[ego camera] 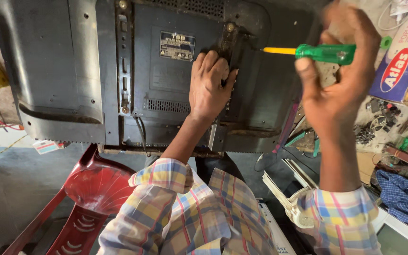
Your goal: The person uses a screwdriver to remove multiple screws from the back panel of a television set. They systematically loosen and remove screws from various locations on the rear casing, placing them aside on the workbench.
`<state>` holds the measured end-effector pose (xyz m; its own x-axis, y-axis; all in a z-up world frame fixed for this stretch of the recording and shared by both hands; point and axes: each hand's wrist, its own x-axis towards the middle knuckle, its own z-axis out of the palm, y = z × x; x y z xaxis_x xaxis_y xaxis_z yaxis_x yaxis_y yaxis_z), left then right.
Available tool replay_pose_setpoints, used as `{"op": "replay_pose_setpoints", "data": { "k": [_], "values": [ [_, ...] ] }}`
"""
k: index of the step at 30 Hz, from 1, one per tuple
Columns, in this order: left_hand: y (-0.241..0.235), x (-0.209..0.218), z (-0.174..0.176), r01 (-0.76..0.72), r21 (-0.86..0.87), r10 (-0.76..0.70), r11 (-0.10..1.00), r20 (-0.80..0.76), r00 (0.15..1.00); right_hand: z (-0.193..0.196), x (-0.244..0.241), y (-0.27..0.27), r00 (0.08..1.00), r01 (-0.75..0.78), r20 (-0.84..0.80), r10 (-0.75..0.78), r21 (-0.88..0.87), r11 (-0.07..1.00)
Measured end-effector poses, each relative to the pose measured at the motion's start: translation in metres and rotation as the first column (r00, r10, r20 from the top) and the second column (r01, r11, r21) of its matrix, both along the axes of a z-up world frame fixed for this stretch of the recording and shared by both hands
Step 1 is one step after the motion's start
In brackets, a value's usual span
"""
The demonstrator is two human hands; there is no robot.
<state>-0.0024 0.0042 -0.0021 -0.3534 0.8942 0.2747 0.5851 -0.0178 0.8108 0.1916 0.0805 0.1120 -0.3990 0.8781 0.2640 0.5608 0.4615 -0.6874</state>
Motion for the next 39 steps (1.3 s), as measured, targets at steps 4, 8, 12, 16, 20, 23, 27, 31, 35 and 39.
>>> {"op": "replay_pose_setpoints", "data": {
  "k": [4,8,12,16,20,23,27,31,35,39],
  "values": [
    [-0.002,0.004,0.002,0.005,0.005,-0.005,1.000,0.012,1.000,0.007,0.002,-0.007,0.990,0.057,0.127,-0.067,0.085,0.995],
    [0.002,0.000,0.003,0.010,-0.002,-0.010,1.000,-0.013,1.000,0.012,-0.007,-0.001,0.997,-0.027,0.077,0.021,0.077,0.997],
    [-0.003,0.003,0.002,0.004,0.007,-0.004,1.000,0.004,1.000,0.010,-0.006,-0.004,0.998,-0.066,0.013,0.066,0.023,0.998],
    [0.003,0.000,0.002,0.007,0.011,-0.007,1.000,-0.008,1.000,0.010,-0.005,-0.001,0.994,0.010,0.105,-0.019,0.091,0.996],
    [-0.002,0.002,0.000,-0.001,0.006,0.001,1.000,0.007,1.000,0.009,-0.005,-0.004,0.996,-0.089,-0.022,0.088,-0.038,0.995],
    [0.000,0.002,0.000,0.004,-0.002,-0.004,1.000,-0.015,1.000,0.014,-0.007,-0.002,0.994,-0.095,0.065,0.086,0.152,0.984],
    [0.001,0.000,0.001,0.002,0.001,-0.002,1.000,-0.020,1.000,0.020,-0.011,-0.001,0.992,-0.123,0.025,0.122,0.056,0.991],
    [-0.003,0.003,-0.001,-0.003,0.015,0.003,1.000,-0.015,1.000,0.011,-0.009,-0.005,0.996,-0.093,0.016,0.092,0.049,0.994],
    [0.000,0.000,0.002,-0.001,0.034,0.001,0.999,-0.017,1.000,0.002,-0.008,-0.003,0.992,-0.082,0.106,0.064,0.176,0.981],
    [0.001,-0.002,0.005,0.021,0.022,-0.023,1.000,0.069,0.997,0.003,-0.005,0.004,0.984,-0.178,0.007,0.179,0.083,0.980]
  ]
}}
